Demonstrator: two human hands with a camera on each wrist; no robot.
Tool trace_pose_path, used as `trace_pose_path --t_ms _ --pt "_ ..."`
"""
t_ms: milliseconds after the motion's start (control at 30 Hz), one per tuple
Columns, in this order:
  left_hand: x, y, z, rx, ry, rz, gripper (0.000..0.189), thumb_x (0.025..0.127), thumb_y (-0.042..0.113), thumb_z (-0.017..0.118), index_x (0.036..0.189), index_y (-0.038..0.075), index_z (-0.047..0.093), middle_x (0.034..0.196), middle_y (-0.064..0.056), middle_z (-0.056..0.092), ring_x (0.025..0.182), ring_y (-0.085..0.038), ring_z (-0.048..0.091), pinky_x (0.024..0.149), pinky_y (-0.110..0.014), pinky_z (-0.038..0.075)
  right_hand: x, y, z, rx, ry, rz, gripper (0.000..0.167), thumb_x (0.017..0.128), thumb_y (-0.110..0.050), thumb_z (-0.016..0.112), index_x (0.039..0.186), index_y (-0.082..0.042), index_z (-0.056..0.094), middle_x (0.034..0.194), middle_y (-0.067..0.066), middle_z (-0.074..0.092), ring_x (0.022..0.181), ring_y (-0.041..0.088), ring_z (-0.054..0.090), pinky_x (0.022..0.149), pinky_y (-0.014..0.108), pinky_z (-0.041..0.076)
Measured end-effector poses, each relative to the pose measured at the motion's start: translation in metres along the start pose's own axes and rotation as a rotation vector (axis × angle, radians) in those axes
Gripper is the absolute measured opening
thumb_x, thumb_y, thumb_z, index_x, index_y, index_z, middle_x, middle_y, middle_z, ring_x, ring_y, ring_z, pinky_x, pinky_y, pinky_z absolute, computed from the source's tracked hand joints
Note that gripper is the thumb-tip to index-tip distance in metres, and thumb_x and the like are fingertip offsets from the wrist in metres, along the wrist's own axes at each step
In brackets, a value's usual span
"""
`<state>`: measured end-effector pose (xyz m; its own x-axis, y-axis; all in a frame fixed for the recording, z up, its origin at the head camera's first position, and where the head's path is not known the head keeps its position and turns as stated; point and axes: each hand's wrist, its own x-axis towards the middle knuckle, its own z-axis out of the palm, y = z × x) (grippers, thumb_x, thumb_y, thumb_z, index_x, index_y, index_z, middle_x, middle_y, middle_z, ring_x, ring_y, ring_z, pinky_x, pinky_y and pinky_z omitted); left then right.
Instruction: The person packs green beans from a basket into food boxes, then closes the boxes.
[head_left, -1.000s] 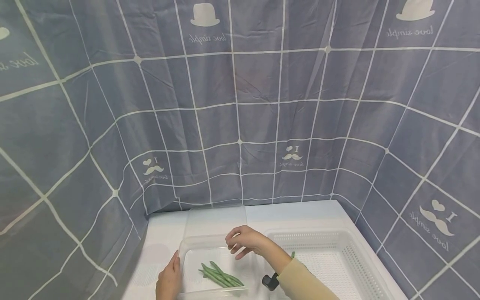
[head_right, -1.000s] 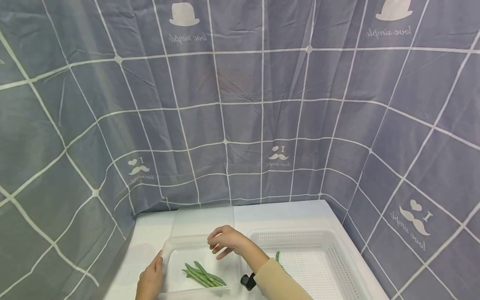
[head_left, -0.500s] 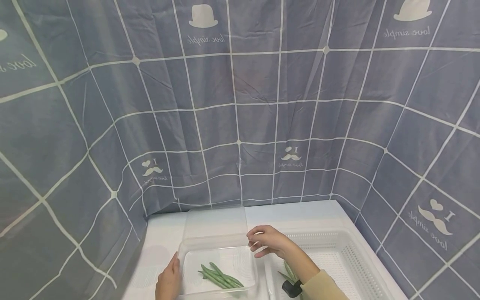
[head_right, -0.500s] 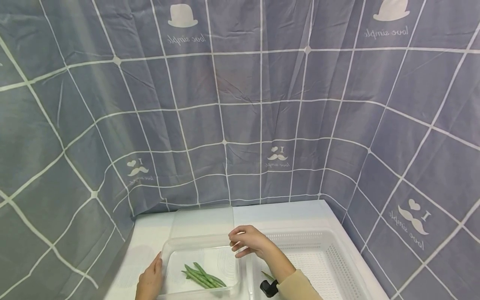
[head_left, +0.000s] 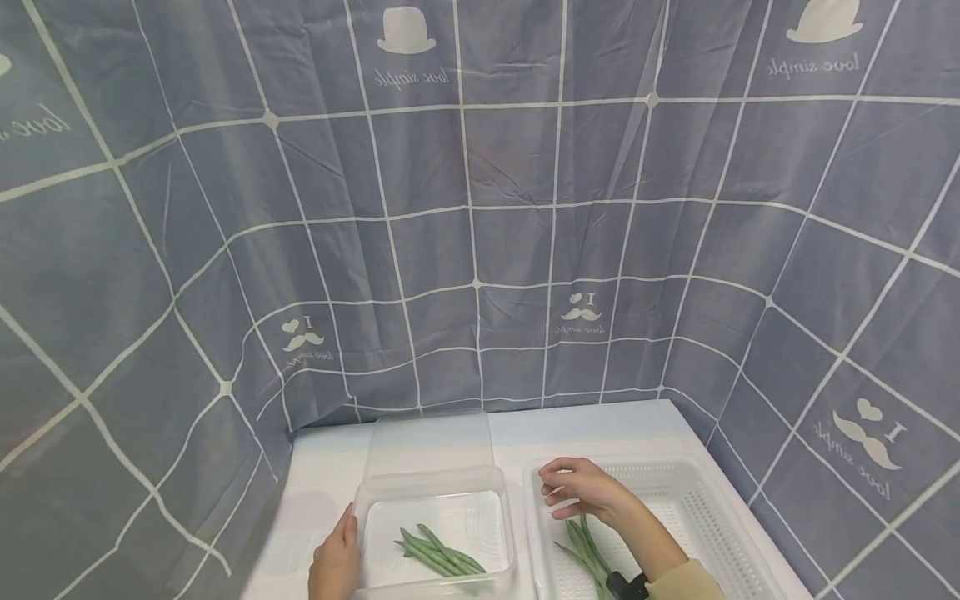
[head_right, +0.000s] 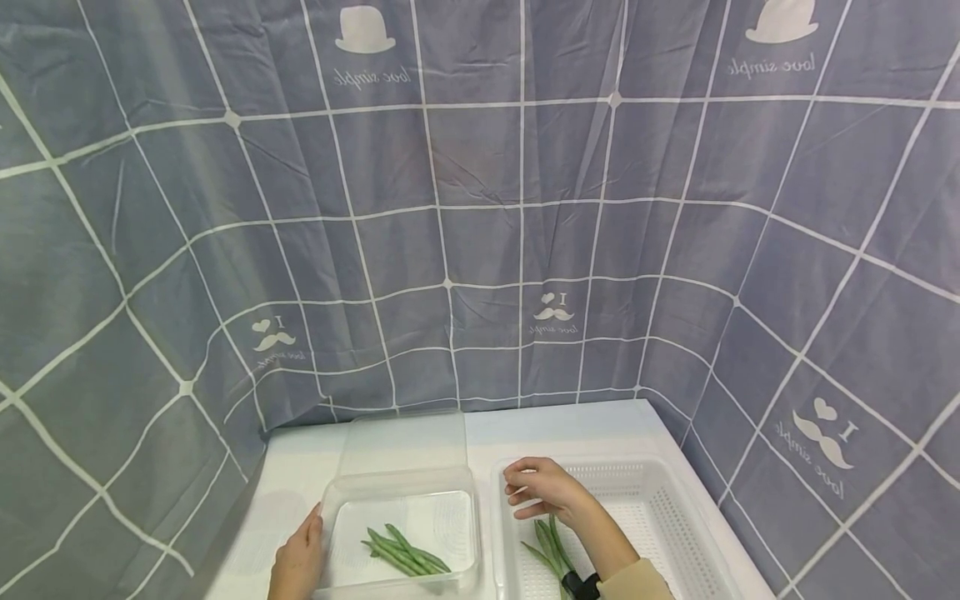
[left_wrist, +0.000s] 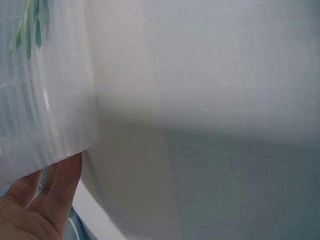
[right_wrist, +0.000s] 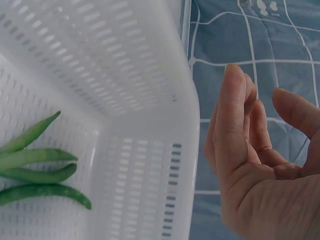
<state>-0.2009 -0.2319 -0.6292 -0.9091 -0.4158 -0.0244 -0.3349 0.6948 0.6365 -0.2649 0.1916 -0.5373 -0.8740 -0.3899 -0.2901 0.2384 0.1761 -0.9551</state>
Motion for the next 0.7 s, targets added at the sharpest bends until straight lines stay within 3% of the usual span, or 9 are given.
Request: trace_pose_path --t_ms 233,467,700 --pt "-0.001 0.001 -0.001 -0.005 0.006 0.002 0.057 0.117 0.039 0.031 0.155 0.0 0.048 0.144 -0.034 0.057 0.119 -0.059 0.066 0.093 -0.074 0.055 -0.004 0.012 -0.016 0.009 0.033 0.017 0.032 0.105 -0.022 0.066 0.123 0.004 0.067 0.096 0.003 0.071 0.085 0.013 0.072 0.08 0.038 0.069" --pt "0.0 0.0 0.0 -0.011 0.01 0.008 0.062 0.116 0.043 0.027 0.154 -0.001 0.049 0.143 -0.034 0.057 0.117 -0.058 0.067 0.092 -0.074 0.056 -0.004 0.029 -0.033 -0.059 0.092 0.052 0.033 0.104 -0.018 0.066 0.124 0.008 0.065 0.097 0.008 0.072 0.083 0.014 0.074 0.079 0.04 0.069" --pt "0.001 0.001 0.003 -0.013 0.015 0.012 0.059 0.117 0.038 0.027 0.156 -0.001 0.047 0.146 -0.032 0.057 0.124 -0.056 0.064 0.1 -0.074 0.052 -0.007 0.037 -0.048 -0.102 0.16 0.101 0.044 0.103 -0.017 0.065 0.132 0.015 0.059 0.101 0.014 0.073 0.088 0.02 0.077 0.079 0.04 0.069"
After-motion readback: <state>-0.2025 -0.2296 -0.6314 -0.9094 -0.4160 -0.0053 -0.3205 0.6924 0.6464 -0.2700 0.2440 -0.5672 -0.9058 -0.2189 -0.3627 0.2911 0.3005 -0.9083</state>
